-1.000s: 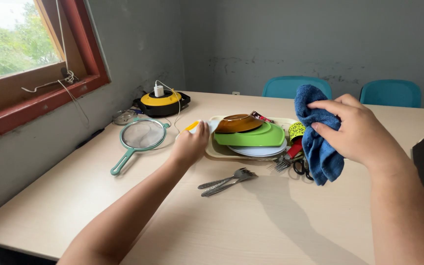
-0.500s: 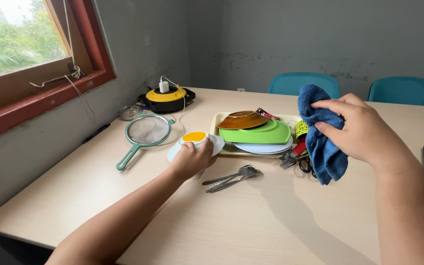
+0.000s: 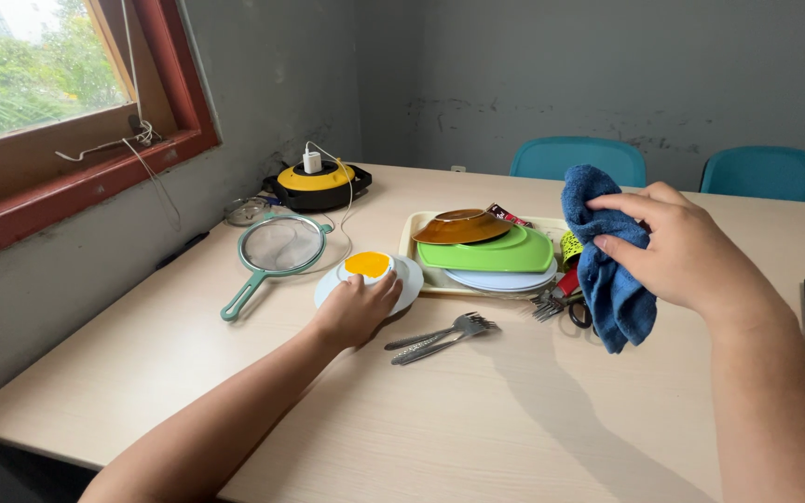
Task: Drying various dishes including forks, plates, and bowls using a blue cloth
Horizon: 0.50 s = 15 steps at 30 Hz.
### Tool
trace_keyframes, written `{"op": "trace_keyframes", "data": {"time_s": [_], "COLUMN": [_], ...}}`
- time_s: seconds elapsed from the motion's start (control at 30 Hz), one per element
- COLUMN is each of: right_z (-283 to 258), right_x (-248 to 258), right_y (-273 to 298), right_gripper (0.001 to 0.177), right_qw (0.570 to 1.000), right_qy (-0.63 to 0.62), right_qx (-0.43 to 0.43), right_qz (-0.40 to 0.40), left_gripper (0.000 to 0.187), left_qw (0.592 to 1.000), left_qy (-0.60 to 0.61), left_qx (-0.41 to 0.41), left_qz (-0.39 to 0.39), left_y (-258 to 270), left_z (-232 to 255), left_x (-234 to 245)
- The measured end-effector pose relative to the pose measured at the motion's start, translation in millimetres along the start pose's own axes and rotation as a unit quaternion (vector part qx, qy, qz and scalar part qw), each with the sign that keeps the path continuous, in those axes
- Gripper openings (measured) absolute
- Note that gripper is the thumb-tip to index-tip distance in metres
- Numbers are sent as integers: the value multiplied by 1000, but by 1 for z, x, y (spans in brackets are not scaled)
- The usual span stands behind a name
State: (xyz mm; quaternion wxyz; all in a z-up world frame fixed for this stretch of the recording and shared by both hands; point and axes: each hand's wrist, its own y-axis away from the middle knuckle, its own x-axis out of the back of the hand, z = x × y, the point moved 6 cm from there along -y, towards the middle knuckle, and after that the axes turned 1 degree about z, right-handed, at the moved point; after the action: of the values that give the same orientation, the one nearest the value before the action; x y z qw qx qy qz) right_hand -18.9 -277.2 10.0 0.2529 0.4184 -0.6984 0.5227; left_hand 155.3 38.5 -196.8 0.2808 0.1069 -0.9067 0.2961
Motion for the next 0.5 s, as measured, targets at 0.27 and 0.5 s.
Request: {"op": "trace_keyframes", "data": {"time_s": [0.27,0.5], "right_z": [0,0], "right_x": [-1,-2], "right_y": [0,-1], "right_gripper": [46,45], "right_qw": [1000,1000], "right_qy": [-10,-16], "right_qx": [0,6], "right_qz": [-7,-8], "left_gripper": [68,55], "left_qw": [979,970], "left_qy": [157,199], "left_qx": [27,78], "left_qz": [-124,-117], "left_y": [-7,-37], "left_z": [-8,-14], "left_x": [16,23]}}
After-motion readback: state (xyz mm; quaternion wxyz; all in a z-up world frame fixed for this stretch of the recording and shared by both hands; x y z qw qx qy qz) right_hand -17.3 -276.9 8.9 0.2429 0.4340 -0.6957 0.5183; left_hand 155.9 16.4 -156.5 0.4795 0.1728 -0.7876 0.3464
